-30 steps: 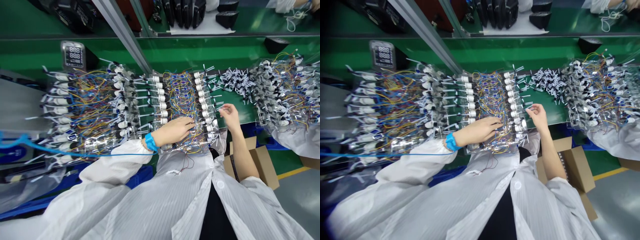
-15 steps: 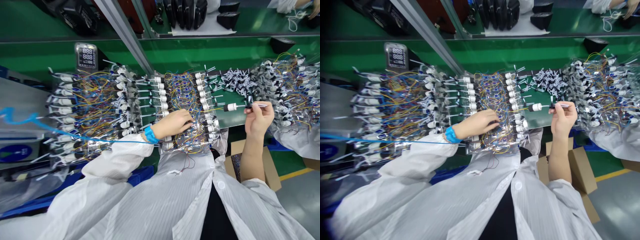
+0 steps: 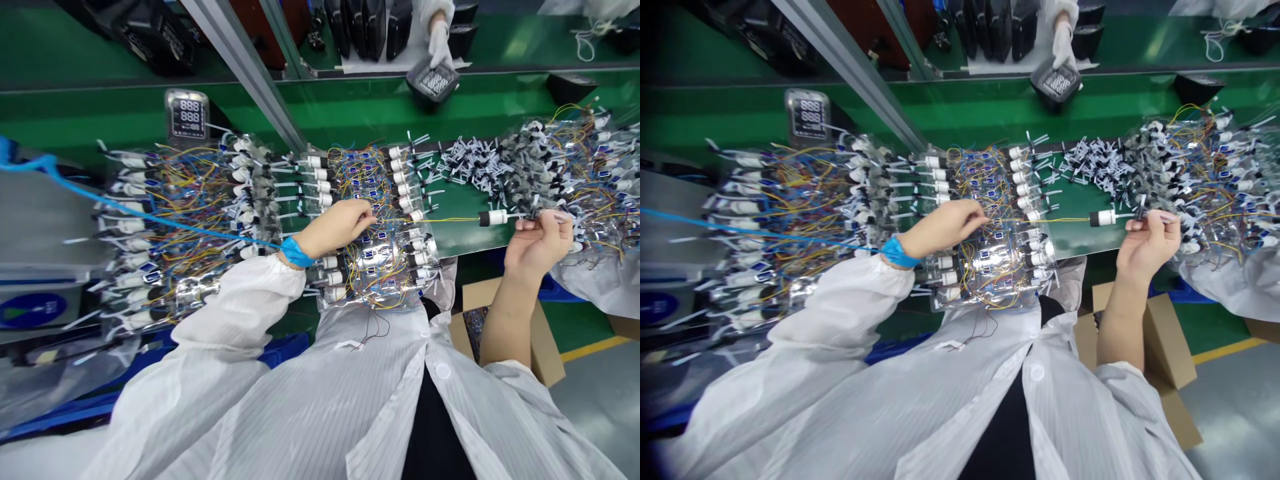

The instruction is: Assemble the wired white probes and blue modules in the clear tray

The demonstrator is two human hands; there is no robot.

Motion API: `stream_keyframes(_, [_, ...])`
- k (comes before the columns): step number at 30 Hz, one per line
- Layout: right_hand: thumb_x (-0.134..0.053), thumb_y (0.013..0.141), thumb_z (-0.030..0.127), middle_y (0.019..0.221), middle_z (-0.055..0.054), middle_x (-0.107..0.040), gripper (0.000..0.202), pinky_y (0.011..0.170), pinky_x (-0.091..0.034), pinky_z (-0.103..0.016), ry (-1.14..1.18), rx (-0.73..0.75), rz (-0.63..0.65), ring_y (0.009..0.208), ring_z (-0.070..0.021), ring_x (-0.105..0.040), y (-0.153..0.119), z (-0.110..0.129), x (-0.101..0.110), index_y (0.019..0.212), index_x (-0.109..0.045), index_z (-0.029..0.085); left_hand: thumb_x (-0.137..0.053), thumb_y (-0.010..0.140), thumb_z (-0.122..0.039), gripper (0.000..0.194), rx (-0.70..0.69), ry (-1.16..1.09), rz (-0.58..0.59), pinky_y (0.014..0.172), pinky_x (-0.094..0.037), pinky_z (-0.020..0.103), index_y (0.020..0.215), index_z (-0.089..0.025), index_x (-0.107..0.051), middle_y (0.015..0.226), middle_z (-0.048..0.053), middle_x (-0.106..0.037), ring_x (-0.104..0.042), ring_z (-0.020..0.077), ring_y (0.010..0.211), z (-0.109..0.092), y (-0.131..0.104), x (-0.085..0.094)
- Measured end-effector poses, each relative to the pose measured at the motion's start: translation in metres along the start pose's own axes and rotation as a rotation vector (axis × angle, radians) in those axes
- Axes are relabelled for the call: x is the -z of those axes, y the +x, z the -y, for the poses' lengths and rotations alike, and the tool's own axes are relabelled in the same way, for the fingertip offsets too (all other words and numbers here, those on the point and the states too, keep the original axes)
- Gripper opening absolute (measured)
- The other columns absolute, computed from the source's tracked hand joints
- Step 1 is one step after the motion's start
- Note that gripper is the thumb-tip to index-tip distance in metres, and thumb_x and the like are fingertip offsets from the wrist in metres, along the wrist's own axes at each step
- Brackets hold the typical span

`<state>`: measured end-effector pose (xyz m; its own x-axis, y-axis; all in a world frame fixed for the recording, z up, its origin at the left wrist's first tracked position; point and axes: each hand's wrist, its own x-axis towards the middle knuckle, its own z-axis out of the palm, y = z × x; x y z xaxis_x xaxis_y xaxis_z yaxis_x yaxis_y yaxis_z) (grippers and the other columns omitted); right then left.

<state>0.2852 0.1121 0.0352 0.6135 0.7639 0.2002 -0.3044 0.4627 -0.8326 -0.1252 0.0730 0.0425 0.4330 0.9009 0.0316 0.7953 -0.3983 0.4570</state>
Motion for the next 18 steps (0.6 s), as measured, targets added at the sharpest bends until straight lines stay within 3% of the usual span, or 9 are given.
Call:
stream_keyframes(4, [-0.053, 0.089, 0.001, 0.076, 0.003, -0.049, 0.027, 0.049, -0.040, -0.017, 0.137, 0.072, -0.173, 0.056, -0.0071, -0.046, 0.012, 0.018, 0.006, 0.071, -0.057, 0.021, -0.055, 0.106, -0.036, 0.026, 0.083, 0.055, -0.041, 0.079, -0.051, 0.033, 0.094, -0.017, -0.066, 0.084, 0.006, -0.068, -0.061, 0.0192, 0.077, 0.013, -0.006, 0.008])
stream_keyframes(8, [-0.048, 0.096, 0.004, 0.074, 0.002, -0.049, 0.033, 0.047, -0.041, -0.020, 0.122, 0.057, -0.097, 0.052, -0.0075, -0.044, 0.010, 0.036, -0.003, 0.071, -0.061, 0.021, -0.059, 0.102, -0.035, 0.022, 0.144, 0.126, 0.007, 0.086, -0.054, 0.040, 0.094, -0.016, -0.069, 0.090, 0.009, -0.070, -0.065, 0.0246, 0.086, 0.011, -0.010, 0.009])
stream_keyframes(10, [-0.058, 0.098, 0.009, 0.075, 0.002, -0.052, 0.027, 0.046, -0.042, -0.022, 0.086, 0.035, 0.008, 0.051, -0.0076, -0.046, 0.003, 0.043, -0.015, 0.074, -0.064, 0.021, -0.063, 0.101, -0.036, 0.022, 0.105, 0.143, -0.041, 0.095, -0.055, 0.045, 0.101, -0.016, -0.070, 0.104, 0.013, -0.071, -0.067, 0.0282, 0.099, -0.002, -0.006, 0.011])
stream_keyframes(14, [-0.068, 0.100, 0.021, 0.077, 0.002, -0.055, 0.022, 0.045, -0.041, -0.025, 0.014, 0.102, 0.187, 0.052, -0.0089, -0.051, -0.011, 0.062, -0.044, 0.078, -0.065, 0.022, -0.063, 0.102, -0.037, 0.030, -0.096, 0.000, -0.158, 0.112, -0.050, 0.049, 0.121, -0.015, -0.069, 0.125, 0.015, -0.071, -0.064, 0.0297, 0.123, -0.050, 0.020, 0.009])
stream_keyframes(18, [-0.072, 0.101, 0.034, 0.086, 0.003, -0.058, 0.020, 0.047, -0.043, -0.022, 0.067, 0.099, 0.064, 0.057, -0.0073, -0.058, -0.014, 0.095, -0.058, 0.086, -0.062, 0.024, -0.068, 0.098, -0.033, 0.039, -0.279, -0.214, 0.006, 0.107, -0.053, 0.042, 0.132, -0.014, -0.068, 0.128, 0.014, -0.075, -0.069, 0.0258, 0.120, -0.077, 0.057, -0.017])
